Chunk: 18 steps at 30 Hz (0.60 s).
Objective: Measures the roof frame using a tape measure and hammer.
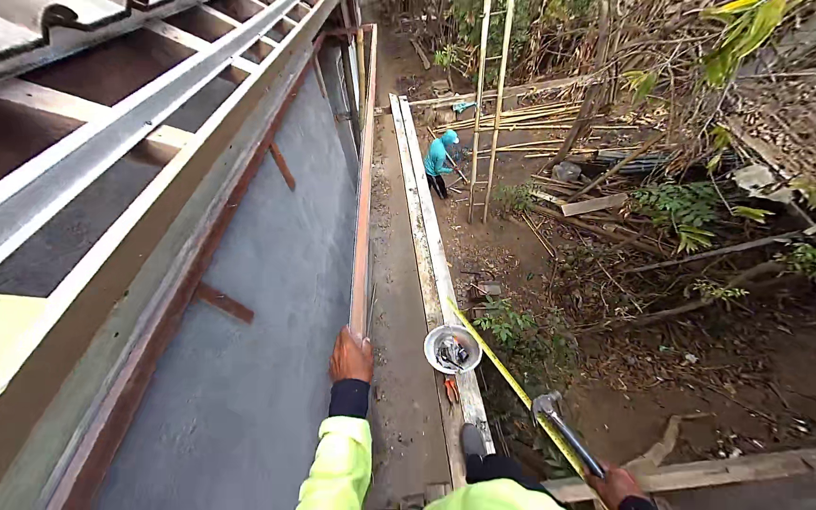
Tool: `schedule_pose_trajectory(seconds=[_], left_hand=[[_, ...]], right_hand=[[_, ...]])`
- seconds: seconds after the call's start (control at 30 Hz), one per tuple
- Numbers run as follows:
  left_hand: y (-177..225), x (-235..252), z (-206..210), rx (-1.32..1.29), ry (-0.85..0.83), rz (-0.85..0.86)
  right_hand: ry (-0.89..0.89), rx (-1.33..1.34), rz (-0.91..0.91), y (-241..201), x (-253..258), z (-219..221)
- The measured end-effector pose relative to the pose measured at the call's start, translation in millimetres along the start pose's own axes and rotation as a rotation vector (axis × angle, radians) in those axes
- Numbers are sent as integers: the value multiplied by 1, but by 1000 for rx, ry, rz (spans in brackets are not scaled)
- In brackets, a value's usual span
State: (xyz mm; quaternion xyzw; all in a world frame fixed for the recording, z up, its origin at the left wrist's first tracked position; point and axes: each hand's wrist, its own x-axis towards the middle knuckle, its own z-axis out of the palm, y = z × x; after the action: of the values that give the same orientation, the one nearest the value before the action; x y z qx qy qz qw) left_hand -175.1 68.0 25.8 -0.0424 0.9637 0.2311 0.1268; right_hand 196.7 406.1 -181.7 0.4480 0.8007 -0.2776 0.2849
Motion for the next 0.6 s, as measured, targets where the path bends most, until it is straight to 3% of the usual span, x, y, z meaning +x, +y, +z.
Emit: schedule_pose_trajectory(seconds=[0.13,0.33,0.6], left_hand=[[-34,-16,22,-2,21,67],[-41,2,30,19,65,57],[-29,2,27,-2,161,35]], right_hand=[[-1,24,99,38,-34,10],[-82,93,202,41,-21,6],[-108,121,209,53,62,-14]])
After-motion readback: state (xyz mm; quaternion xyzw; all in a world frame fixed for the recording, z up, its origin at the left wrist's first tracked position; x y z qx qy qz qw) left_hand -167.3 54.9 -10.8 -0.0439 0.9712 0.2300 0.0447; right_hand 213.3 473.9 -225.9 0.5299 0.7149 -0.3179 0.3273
